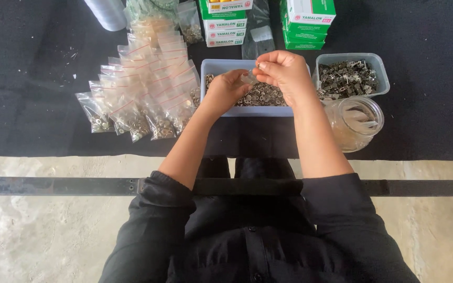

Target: Picking up small metal hardware components from a tray and placing them into small plastic zip-lock bags.

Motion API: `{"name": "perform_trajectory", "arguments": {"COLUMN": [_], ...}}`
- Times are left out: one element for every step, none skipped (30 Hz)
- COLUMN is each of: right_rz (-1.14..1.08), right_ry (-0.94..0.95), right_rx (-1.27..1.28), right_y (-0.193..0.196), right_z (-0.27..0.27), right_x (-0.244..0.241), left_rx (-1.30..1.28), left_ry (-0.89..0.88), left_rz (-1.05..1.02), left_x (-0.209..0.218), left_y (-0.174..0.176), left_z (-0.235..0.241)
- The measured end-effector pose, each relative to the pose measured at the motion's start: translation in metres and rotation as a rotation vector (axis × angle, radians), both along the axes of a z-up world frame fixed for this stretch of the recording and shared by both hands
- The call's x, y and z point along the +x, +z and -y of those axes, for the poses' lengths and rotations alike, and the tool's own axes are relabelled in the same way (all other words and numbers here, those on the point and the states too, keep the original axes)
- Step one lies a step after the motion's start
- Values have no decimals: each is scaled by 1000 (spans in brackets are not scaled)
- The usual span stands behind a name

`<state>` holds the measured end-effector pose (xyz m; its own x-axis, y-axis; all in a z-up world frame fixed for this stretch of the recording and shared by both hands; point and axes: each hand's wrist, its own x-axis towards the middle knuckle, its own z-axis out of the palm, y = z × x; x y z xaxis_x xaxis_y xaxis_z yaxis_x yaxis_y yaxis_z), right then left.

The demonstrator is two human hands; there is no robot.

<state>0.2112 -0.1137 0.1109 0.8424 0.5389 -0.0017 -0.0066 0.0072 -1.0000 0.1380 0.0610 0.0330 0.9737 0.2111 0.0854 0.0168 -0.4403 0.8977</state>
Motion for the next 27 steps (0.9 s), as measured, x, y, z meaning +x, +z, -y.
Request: {"name": "perform_trajectory", "arguments": {"right_rz": [0, 10, 20, 20, 49, 75, 75, 159, 243, 244, 287, 330, 330, 339, 348, 347, 336, 325, 324, 328, 331, 330, 337, 344, 344, 358, 373], "right_ry": [1, 6, 11, 9, 17, 25, 23, 16, 9, 9, 10, 12, 13, 10, 8, 9, -2, -13, -13, -5, 4, 3, 6, 9, 9, 8, 6], "right_rx": [-2, -14, -26, -26, -68, -111, -111, -212, -312, -312, -378, -445, -445, -457, -469, -470, -462, -455, -456, -450, -444, -444, -473, -502, -502, -494, -487], "right_y": [0, 0, 0, 0, 0, -1, 4, 8, 12, 12, 12, 12, 13, 14, 14, 15, 16, 16, 15, 14, 14, 16, 19, 22, 21, 21, 20], "right_z": [0, 1, 2, 2, 3, 3, 3, 2, 2, 1, 0, -1, -1, -2, -2, -3, -3, -4, -4, -4, -4, -5, -6, -7, -7, -8, -8], "right_x": [0, 0, 0, 0, 1, 1, -2, -5, -8, -7, -7, -7, -8, -9, -10, -11, -12, -13, -12, -11, -10, -11, -13, -14, -13, -13, -12], "left_rx": [-2, -3, -4, -3, 12, 27, 27, 19, 11, 11, 10, 9, 9, 15, 22, 22, 30, 38, 37, 25, 12, 12, 0, -12, -11, -31, -50], "left_ry": [1, -2, -6, -8, -14, -22, -24, -21, -19, -19, -15, -10, -9, -14, -18, -18, -24, -31, -31, -30, -28, -29, -29, -28, -28, -37, -47], "left_rz": [0, -4, -8, -8, 3, 13, 12, 13, 13, 14, 15, 16, 16, 18, 20, 19, 31, 42, 41, 49, 58, 57, 37, 18, 18, 1, -17], "left_x": [-2, -3, -4, -3, -1, -1, -2, -4, -5, -4, -2, -1, -1, 0, 1, 1, 1, 1, 1, 0, 0, -2, -4, -5, -7, -8, -10], "left_y": [1, 3, 5, 4, 2, -1, 2, 5, 7, 5, 3, 1, 0, -1, -2, -3, -3, -4, -3, -2, -2, 2, 5, 8, 11, 13, 15], "left_z": [0, 1, 1, 0, -1, -1, 0, 0, 1, 0, 0, 0, 0, -1, -2, -2, -2, -2, -2, -1, -1, 0, 1, 2, 2, 2, 3]}}
